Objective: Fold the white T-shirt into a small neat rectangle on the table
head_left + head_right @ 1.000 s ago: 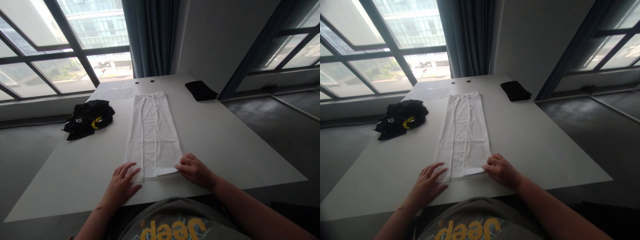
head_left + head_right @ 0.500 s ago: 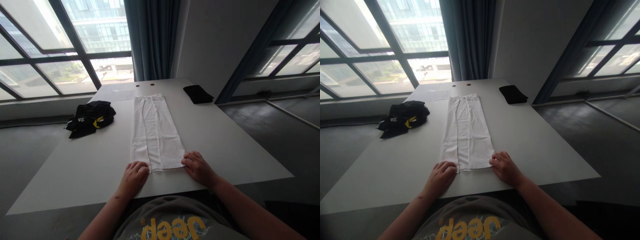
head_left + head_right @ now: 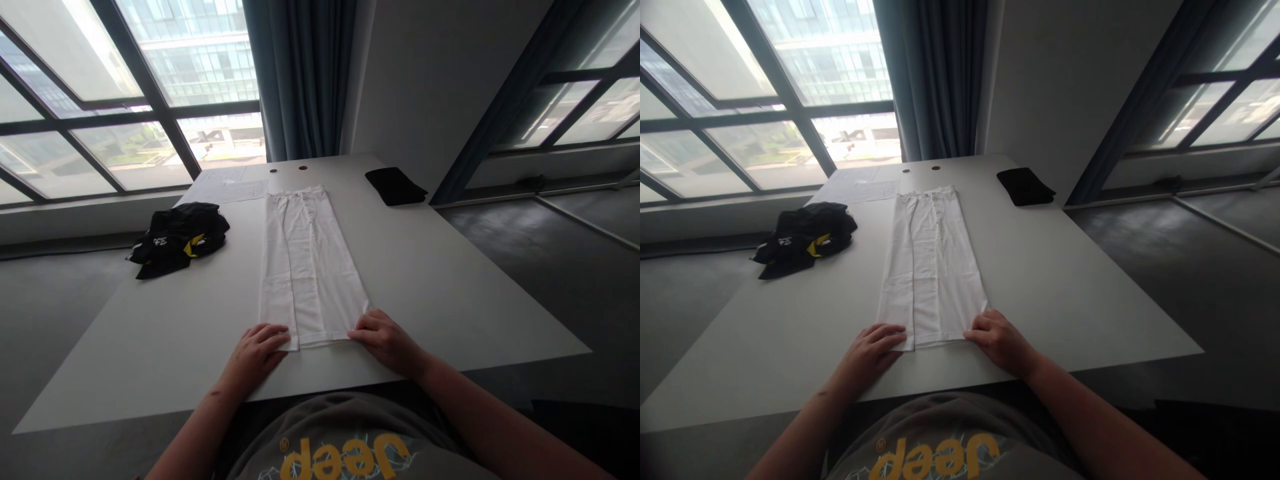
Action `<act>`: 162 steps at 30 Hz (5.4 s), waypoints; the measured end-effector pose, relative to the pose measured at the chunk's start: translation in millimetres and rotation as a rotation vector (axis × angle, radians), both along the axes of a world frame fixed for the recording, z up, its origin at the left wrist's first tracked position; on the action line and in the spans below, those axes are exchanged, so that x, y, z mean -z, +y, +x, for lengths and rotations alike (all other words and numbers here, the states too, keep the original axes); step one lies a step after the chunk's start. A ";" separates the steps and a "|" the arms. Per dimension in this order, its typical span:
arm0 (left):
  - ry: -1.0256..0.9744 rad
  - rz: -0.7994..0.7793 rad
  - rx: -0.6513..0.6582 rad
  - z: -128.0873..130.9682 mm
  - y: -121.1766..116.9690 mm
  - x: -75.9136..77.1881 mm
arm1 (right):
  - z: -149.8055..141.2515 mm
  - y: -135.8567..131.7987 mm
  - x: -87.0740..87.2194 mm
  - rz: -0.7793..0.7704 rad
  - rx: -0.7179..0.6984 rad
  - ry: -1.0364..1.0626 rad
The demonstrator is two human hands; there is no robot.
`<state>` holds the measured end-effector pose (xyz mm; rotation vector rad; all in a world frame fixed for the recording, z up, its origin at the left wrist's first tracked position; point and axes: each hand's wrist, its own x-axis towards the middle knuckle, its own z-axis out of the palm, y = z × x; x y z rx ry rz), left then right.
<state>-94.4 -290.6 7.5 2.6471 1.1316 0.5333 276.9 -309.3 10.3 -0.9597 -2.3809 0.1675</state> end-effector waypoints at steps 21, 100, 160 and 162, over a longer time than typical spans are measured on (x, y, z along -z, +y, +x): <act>0.107 0.292 0.017 -19.6 -6.5 -5.4 | -50.5 -0.8 12.7 -0.345 0.234 -0.322; -0.273 -0.237 -0.585 31.4 99.5 -38.9 | 15.9 105.6 -39.9 -0.365 0.578 0.375; 0.170 -0.114 -0.261 26.9 43.1 20.0 | -40.5 23.4 21.4 -0.253 0.424 -0.362; 0.165 -0.123 -0.226 17.2 51.6 17.0 | -31.4 35.4 15.3 -0.231 0.480 -0.358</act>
